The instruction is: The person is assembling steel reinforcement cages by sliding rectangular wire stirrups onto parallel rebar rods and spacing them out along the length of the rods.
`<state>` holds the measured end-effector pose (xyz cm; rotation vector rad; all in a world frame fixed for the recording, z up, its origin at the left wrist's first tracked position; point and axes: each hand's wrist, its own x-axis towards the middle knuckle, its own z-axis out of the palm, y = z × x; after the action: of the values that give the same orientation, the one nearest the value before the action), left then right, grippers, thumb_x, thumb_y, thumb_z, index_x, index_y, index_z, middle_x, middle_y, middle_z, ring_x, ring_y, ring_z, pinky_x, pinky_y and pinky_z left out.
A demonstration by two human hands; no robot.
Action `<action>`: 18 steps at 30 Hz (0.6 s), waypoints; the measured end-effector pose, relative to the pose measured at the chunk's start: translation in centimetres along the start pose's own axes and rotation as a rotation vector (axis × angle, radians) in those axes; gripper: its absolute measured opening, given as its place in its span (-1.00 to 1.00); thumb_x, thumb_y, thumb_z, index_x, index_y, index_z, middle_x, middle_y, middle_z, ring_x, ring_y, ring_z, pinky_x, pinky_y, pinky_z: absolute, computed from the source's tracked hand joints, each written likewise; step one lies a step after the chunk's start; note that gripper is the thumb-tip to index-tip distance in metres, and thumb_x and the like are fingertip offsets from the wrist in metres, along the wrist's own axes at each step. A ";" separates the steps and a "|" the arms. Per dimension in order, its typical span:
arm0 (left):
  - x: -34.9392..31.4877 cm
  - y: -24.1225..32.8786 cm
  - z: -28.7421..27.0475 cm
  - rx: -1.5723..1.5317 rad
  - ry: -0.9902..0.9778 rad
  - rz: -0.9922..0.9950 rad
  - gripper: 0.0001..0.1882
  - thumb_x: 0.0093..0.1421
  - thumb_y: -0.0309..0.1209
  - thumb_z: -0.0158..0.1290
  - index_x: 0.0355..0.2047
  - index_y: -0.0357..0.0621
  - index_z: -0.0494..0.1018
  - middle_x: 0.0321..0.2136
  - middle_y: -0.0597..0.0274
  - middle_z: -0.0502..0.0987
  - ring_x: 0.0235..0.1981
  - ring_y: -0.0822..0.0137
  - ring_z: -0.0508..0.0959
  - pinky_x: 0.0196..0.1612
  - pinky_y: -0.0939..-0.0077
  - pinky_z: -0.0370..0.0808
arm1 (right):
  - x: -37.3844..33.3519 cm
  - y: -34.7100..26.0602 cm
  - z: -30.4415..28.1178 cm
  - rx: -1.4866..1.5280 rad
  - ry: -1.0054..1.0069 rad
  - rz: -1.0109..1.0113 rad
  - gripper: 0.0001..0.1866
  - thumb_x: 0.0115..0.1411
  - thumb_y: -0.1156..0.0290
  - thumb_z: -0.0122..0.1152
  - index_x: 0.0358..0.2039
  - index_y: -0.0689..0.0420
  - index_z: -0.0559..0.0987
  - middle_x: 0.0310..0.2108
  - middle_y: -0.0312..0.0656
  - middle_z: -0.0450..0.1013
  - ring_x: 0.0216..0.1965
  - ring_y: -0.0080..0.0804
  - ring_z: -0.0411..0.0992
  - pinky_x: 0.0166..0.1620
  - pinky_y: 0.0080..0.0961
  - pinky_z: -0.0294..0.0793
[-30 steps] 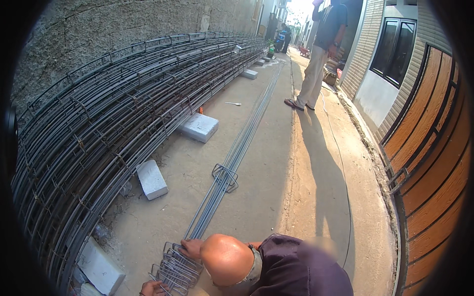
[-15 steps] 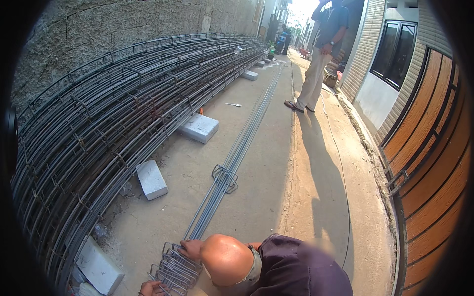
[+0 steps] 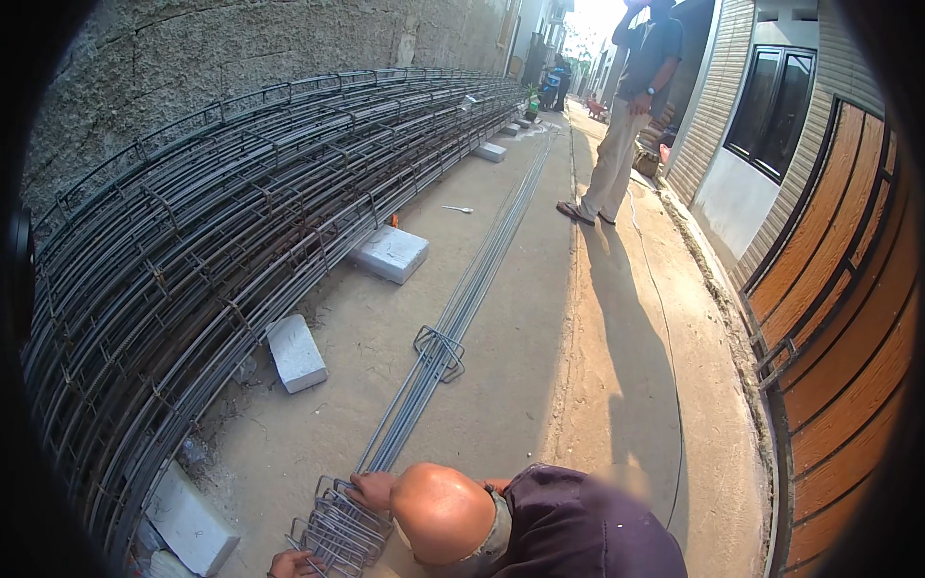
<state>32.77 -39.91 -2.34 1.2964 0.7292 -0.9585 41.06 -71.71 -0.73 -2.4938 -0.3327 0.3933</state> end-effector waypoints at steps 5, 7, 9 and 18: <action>-0.4 -0.2 -0.6 0.015 0.028 -0.017 -0.67 0.15 -0.30 -0.03 -0.11 -0.19 0.38 -0.27 0.06 0.51 -0.24 0.13 0.54 -0.22 0.25 0.54 | -0.5 -1.4 0.3 0.019 -0.123 -0.035 -0.55 0.21 0.02 -0.09 -0.23 0.20 0.42 -0.52 0.12 0.45 -0.40 0.10 0.46 -0.30 -0.07 0.43; -0.4 -0.2 -0.7 -0.044 0.006 -0.001 -0.67 0.15 -0.28 -0.03 -0.11 -0.16 0.38 -0.27 0.10 0.50 -0.26 0.14 0.54 -0.24 0.25 0.53 | -0.7 -2.2 0.7 0.175 -0.171 -0.012 -0.53 0.19 0.02 -0.06 -0.24 0.24 0.42 -0.51 0.13 0.45 -0.40 0.10 0.45 -0.30 -0.06 0.41; -0.3 -0.3 -0.7 -0.036 0.009 -0.003 -0.66 0.15 -0.28 -0.03 -0.10 -0.16 0.39 -0.26 0.11 0.50 -0.26 0.14 0.54 -0.25 0.26 0.53 | -0.4 -2.3 0.7 0.181 -0.123 -0.015 -0.53 0.19 0.02 -0.04 -0.27 0.26 0.44 -0.52 0.14 0.44 -0.40 0.10 0.45 -0.30 -0.06 0.40; -1.5 -0.1 -0.4 -0.039 0.194 -0.041 -0.64 0.21 -0.18 -0.09 -0.13 -0.19 0.34 -0.32 0.00 0.49 -0.32 0.09 0.54 -0.29 0.19 0.51 | 0.3 -0.8 -0.7 0.137 -0.120 0.072 -0.50 0.18 -0.01 -0.03 -0.33 0.27 0.50 -0.45 0.14 0.47 -0.35 0.07 0.46 -0.27 -0.12 0.41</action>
<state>32.08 -39.28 -1.11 1.3567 0.9223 -0.8546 41.45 -71.34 0.23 -2.3583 -0.2546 0.5768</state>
